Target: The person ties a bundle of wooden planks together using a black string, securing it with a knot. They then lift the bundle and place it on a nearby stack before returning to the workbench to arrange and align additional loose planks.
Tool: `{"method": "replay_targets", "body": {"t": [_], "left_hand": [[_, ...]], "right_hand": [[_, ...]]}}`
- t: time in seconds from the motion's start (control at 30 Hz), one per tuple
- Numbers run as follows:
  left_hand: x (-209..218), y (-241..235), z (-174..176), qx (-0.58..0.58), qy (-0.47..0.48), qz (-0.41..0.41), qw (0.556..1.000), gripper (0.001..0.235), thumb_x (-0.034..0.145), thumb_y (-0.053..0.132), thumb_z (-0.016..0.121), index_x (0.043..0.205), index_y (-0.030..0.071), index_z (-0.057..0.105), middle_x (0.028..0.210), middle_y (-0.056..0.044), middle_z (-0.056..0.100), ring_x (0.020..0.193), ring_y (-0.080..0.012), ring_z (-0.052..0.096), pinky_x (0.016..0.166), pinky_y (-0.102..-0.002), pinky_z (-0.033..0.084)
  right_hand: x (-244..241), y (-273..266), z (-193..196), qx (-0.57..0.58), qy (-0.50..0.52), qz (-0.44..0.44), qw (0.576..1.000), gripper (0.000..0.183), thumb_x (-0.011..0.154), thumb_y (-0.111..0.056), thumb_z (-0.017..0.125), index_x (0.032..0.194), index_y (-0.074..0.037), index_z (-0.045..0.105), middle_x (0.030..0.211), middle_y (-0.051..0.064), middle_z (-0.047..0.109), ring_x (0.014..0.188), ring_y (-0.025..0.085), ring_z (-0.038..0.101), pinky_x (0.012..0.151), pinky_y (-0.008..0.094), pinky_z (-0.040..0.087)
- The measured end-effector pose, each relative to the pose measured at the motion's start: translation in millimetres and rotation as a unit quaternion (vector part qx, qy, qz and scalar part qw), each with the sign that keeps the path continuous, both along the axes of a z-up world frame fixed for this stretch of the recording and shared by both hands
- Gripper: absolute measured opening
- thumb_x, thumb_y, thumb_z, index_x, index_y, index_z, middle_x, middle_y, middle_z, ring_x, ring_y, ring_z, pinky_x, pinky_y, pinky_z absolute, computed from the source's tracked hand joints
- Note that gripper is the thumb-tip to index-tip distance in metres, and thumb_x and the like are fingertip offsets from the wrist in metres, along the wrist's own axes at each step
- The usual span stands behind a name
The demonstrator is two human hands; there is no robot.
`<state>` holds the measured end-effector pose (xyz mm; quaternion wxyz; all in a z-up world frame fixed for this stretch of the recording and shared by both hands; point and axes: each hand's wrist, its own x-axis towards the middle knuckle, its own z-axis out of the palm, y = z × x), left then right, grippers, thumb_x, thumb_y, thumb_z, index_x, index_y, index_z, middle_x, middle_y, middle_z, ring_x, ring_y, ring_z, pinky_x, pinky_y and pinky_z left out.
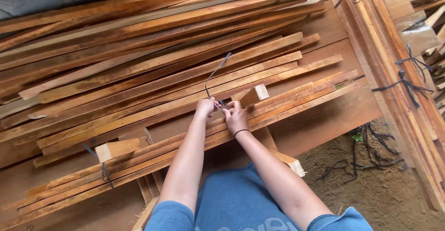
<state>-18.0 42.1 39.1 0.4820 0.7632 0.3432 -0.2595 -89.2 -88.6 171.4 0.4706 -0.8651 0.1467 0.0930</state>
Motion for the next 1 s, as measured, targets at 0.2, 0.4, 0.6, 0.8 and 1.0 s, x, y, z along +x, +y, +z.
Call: {"method": "replay_targets", "body": {"t": [0.2,0.4,0.6,0.8,1.0], "left_hand": [[-1.5,8.5,60.2,-0.043,-0.060,-0.105,0.992,0.035,0.098,0.047,0.053,0.092,0.030,0.084,0.086,0.003,0.078,0.093,-0.0201,0.067,0.087,-0.031,0.048],[-10.2,28.3,139.5,-0.248,-0.038,-0.142,0.958,0.042,0.105,0.032,0.045,0.139,0.020,0.066,0.144,-0.008,0.065,0.138,-0.0246,0.054,0.105,-0.033,0.036],[-37.8,45.2,115.7,-0.146,-0.047,-0.326,0.933,0.037,0.092,0.026,0.072,0.128,0.022,0.074,0.135,-0.011,0.070,0.134,-0.0363,0.057,0.108,-0.046,0.045],[-28.8,56.7,43.6,0.039,-0.040,-0.363,0.930,0.026,0.086,0.056,0.071,0.107,0.043,0.080,0.108,0.005,0.079,0.115,-0.0224,0.069,0.097,-0.035,0.054],[-31.6,49.4,65.3,-0.197,-0.079,-0.269,0.939,0.066,0.085,0.026,0.084,0.142,0.004,0.059,0.139,-0.021,0.065,0.132,-0.0326,0.060,0.116,-0.045,0.044]], "right_hand": [[11.1,-2.0,-14.8,-0.058,0.029,0.064,0.996,0.014,0.084,-0.028,0.082,0.090,-0.015,0.079,0.072,0.008,0.074,0.083,0.032,0.073,0.076,0.044,0.055],[17.8,-11.5,-48.1,-0.129,0.032,0.137,0.982,0.019,0.093,-0.029,0.068,0.097,-0.016,0.080,0.094,0.012,0.078,0.100,0.034,0.073,0.089,0.047,0.057],[23.8,-16.1,-51.0,-0.132,0.073,0.167,0.974,0.025,0.098,-0.034,0.060,0.107,-0.018,0.078,0.099,0.011,0.078,0.107,0.033,0.071,0.096,0.046,0.055],[21.0,-15.8,-13.6,-0.070,0.081,0.126,0.986,0.016,0.093,-0.030,0.068,0.101,-0.021,0.079,0.077,0.002,0.077,0.092,0.022,0.075,0.091,0.040,0.056],[25.0,-20.9,-36.4,-0.083,0.087,0.147,0.982,0.017,0.094,-0.030,0.067,0.097,-0.018,0.079,0.078,0.005,0.077,0.097,0.029,0.074,0.089,0.043,0.056]]}}
